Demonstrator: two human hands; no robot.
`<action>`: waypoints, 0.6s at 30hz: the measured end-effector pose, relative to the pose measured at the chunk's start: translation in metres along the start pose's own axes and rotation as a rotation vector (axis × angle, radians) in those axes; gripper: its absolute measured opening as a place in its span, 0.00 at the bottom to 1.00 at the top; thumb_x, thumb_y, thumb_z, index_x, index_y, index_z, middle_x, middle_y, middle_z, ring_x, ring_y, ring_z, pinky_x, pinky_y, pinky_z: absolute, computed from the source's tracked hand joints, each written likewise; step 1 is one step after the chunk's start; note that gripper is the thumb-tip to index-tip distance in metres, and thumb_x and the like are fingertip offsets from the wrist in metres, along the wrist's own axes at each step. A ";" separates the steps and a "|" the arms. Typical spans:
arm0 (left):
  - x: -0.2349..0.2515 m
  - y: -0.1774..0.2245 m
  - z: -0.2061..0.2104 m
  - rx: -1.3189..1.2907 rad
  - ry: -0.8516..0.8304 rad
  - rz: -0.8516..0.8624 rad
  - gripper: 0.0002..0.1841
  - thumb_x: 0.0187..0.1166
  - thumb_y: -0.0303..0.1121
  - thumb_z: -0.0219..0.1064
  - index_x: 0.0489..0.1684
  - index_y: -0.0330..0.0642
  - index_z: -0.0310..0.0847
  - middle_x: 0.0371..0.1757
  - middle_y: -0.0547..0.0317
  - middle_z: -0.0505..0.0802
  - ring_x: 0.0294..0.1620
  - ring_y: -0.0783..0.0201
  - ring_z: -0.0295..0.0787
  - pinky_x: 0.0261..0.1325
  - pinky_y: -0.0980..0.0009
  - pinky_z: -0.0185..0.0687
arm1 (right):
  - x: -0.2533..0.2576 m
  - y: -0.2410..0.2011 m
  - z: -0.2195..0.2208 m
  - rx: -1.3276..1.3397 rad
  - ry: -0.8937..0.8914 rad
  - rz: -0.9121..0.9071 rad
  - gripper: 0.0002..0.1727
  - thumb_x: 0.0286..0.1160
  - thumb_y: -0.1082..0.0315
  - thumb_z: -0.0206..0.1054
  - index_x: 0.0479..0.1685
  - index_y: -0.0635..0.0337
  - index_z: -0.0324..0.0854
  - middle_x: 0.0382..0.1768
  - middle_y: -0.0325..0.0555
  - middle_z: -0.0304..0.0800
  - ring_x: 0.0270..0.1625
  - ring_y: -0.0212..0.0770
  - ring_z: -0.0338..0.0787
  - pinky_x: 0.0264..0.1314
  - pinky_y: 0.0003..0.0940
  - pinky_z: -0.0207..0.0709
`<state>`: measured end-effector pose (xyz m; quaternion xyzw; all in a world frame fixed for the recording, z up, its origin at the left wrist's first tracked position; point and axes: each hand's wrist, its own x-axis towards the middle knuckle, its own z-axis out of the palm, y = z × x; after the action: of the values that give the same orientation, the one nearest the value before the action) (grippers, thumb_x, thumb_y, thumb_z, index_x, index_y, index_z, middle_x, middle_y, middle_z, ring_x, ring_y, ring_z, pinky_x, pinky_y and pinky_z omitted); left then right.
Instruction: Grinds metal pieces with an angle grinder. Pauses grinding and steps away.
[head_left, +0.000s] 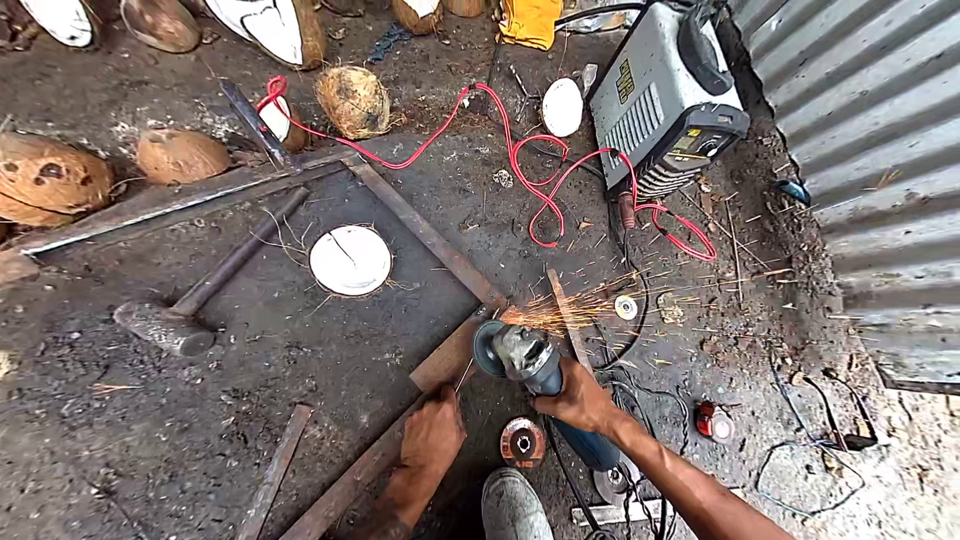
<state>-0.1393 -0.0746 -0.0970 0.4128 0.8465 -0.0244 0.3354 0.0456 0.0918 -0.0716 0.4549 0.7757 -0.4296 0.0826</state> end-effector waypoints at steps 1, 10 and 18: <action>0.000 0.000 0.000 0.004 -0.004 -0.003 0.23 0.94 0.44 0.45 0.67 0.37 0.79 0.50 0.36 0.94 0.55 0.38 0.93 0.56 0.43 0.86 | -0.001 -0.001 0.001 -0.009 -0.010 -0.009 0.39 0.47 0.49 0.83 0.62 0.60 0.81 0.49 0.48 0.93 0.55 0.43 0.92 0.64 0.50 0.83; -0.003 0.002 0.007 0.030 0.053 -0.016 0.22 0.93 0.43 0.47 0.66 0.37 0.80 0.48 0.37 0.94 0.53 0.37 0.94 0.54 0.42 0.86 | 0.000 0.003 0.000 -0.008 -0.003 0.013 0.39 0.46 0.48 0.83 0.61 0.60 0.81 0.49 0.48 0.93 0.55 0.44 0.92 0.63 0.51 0.84; -0.005 0.006 0.005 0.039 0.041 -0.026 0.21 0.93 0.42 0.48 0.67 0.37 0.80 0.48 0.36 0.94 0.53 0.36 0.94 0.54 0.42 0.86 | 0.006 0.000 -0.010 -0.009 0.006 0.021 0.38 0.48 0.49 0.84 0.61 0.62 0.81 0.48 0.49 0.92 0.54 0.45 0.92 0.62 0.51 0.84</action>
<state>-0.1304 -0.0752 -0.0964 0.4087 0.8578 -0.0366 0.3094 0.0454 0.1029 -0.0685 0.4639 0.7732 -0.4237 0.0869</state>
